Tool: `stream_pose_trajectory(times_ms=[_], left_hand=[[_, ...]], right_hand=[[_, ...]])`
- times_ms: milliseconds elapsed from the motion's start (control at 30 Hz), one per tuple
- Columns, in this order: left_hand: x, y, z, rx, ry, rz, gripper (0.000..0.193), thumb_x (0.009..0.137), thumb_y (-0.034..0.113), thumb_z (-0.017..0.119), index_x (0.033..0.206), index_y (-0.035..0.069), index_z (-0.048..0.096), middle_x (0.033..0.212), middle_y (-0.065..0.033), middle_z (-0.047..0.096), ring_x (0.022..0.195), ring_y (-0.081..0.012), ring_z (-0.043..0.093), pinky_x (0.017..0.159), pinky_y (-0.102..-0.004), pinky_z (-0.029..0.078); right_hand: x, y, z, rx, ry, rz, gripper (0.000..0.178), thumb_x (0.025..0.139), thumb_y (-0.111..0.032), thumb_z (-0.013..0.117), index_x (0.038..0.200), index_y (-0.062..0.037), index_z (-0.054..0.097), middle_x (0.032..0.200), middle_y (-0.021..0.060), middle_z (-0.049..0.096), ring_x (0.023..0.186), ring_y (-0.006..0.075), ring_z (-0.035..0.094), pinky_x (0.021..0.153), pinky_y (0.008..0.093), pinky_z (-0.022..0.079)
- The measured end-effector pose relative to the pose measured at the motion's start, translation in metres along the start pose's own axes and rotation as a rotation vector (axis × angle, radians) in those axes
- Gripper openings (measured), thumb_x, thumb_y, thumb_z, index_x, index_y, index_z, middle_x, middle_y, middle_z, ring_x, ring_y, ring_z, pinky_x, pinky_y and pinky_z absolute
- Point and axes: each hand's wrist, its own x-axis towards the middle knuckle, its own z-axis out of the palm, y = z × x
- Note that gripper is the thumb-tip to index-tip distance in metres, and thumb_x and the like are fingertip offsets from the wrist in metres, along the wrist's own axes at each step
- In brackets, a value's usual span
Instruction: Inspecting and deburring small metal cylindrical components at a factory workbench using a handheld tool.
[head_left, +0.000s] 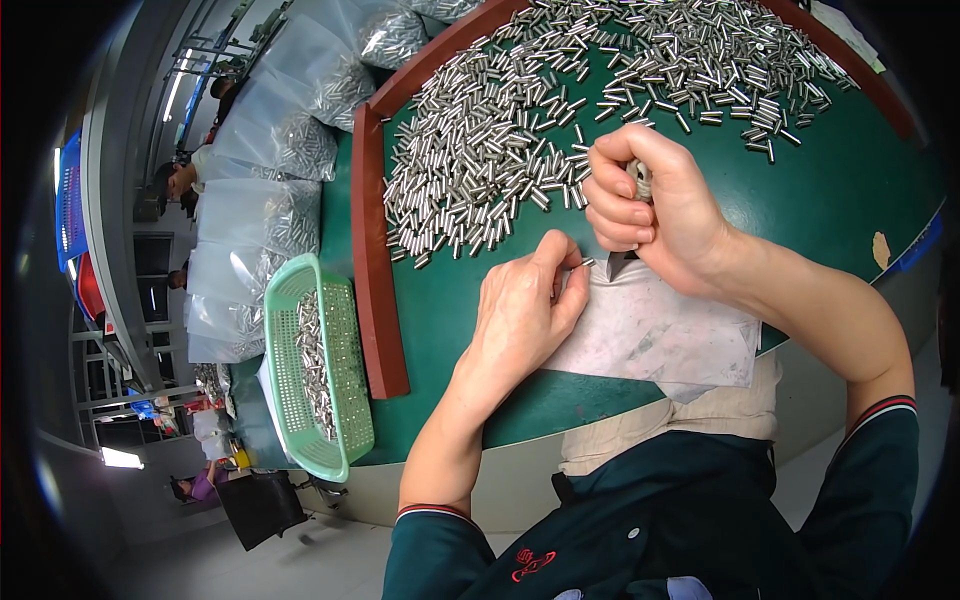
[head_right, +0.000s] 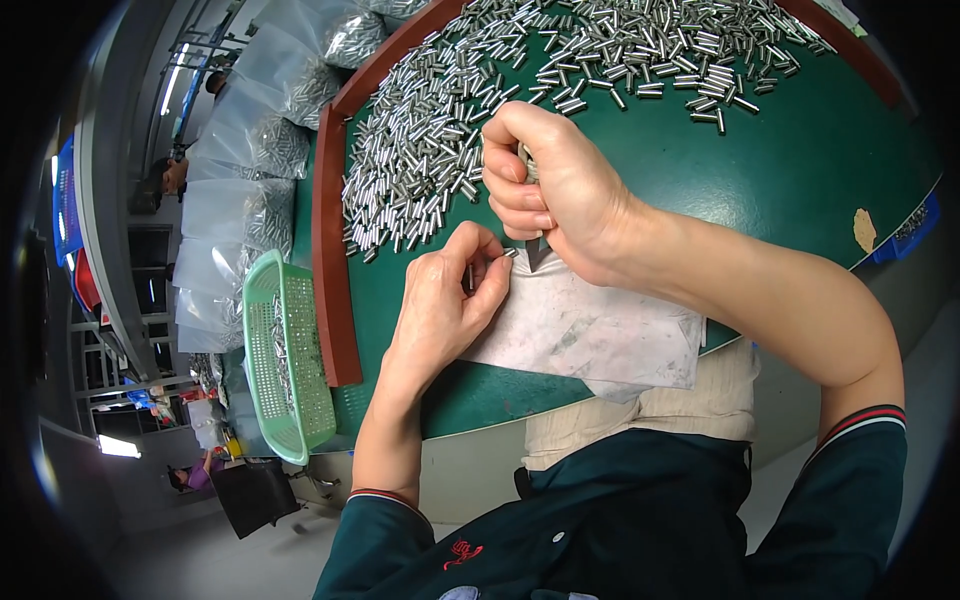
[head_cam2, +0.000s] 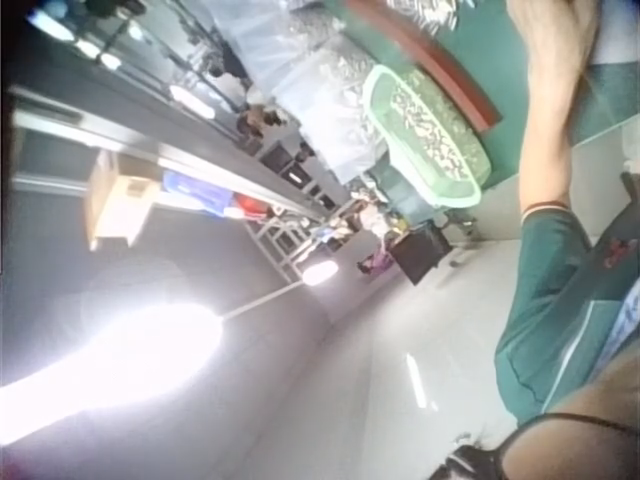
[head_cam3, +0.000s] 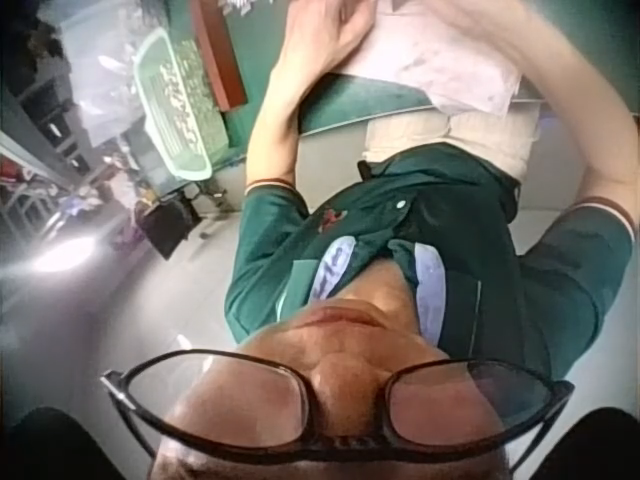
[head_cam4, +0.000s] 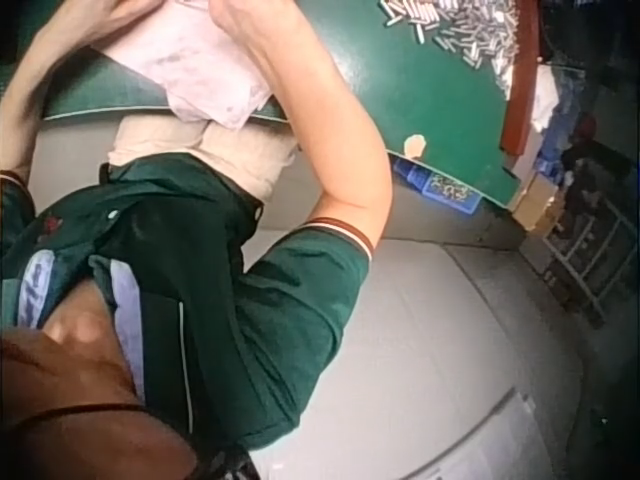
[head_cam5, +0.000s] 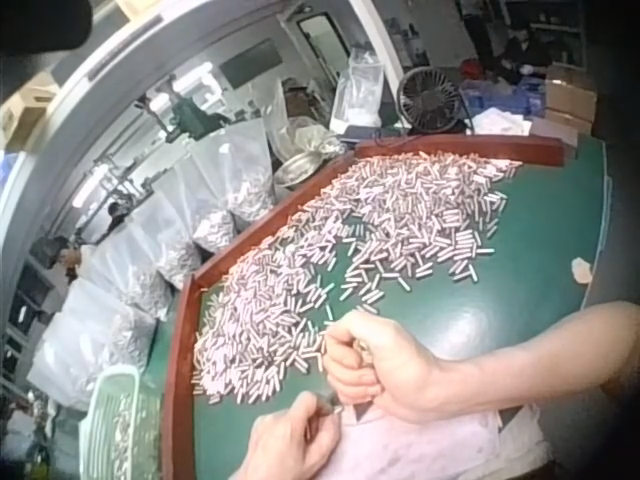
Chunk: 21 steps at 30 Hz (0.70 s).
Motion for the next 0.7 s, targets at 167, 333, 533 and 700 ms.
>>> stream_pose_trajectory(times_ms=[167, 333, 533, 700], left_hand=[[-0.0008, -0.0025, 0.0006, -0.005, 0.018, 0.02, 0.01, 0.074, 0.007, 0.056, 0.077, 0.003, 0.048, 0.052, -0.0115, 0.052, 0.044, -0.0273, 0.051, 0.043, -0.0368, 0.038], [-0.0009, -0.0009, 0.0034, 0.049, 0.066, 0.062, 0.01, 0.072, 0.007, 0.058, 0.073, 0.003, 0.049, 0.052, -0.0109, 0.053, 0.045, -0.0275, 0.052, 0.043, -0.0371, 0.039], [-0.0037, 0.0005, 0.0047, 0.21, 0.154, 0.188, 0.013, 0.07, 0.005, 0.059, 0.065, 0.003, 0.047, 0.052, -0.01, 0.05, 0.046, -0.0269, 0.051, 0.042, -0.0366, 0.04], [-0.0011, 0.0048, 0.0049, 0.326, 0.175, 0.257, 0.012, 0.069, 0.005, 0.06, 0.065, 0.003, 0.049, 0.052, -0.0091, 0.049, 0.047, -0.0246, 0.051, 0.043, -0.0345, 0.039]], right_hand=[[-0.0008, 0.0, 0.0022, -0.014, 0.007, 0.004, 0.032, 0.082, -0.022, 0.031, 0.052, -0.0134, 0.027, 0.042, -0.0045, 0.026, 0.036, 0.0053, 0.019, 0.039, 0.0214, 0.017], [-0.0013, 0.0002, -0.0003, -0.013, 0.004, -0.004, 0.032, 0.082, -0.022, 0.031, 0.052, -0.0135, 0.027, 0.041, -0.0048, 0.026, 0.036, 0.0051, 0.019, 0.038, 0.0212, 0.017], [-0.0024, 0.0009, 0.0033, -0.021, 0.002, -0.011, 0.033, 0.083, -0.022, 0.031, 0.051, -0.0134, 0.027, 0.041, -0.0048, 0.026, 0.036, 0.005, 0.02, 0.038, 0.0211, 0.017], [-0.0015, 0.0005, 0.0013, -0.018, -0.02, -0.014, 0.033, 0.083, -0.022, 0.031, 0.051, -0.0128, 0.028, 0.041, -0.0045, 0.026, 0.036, 0.0051, 0.02, 0.038, 0.021, 0.018]])
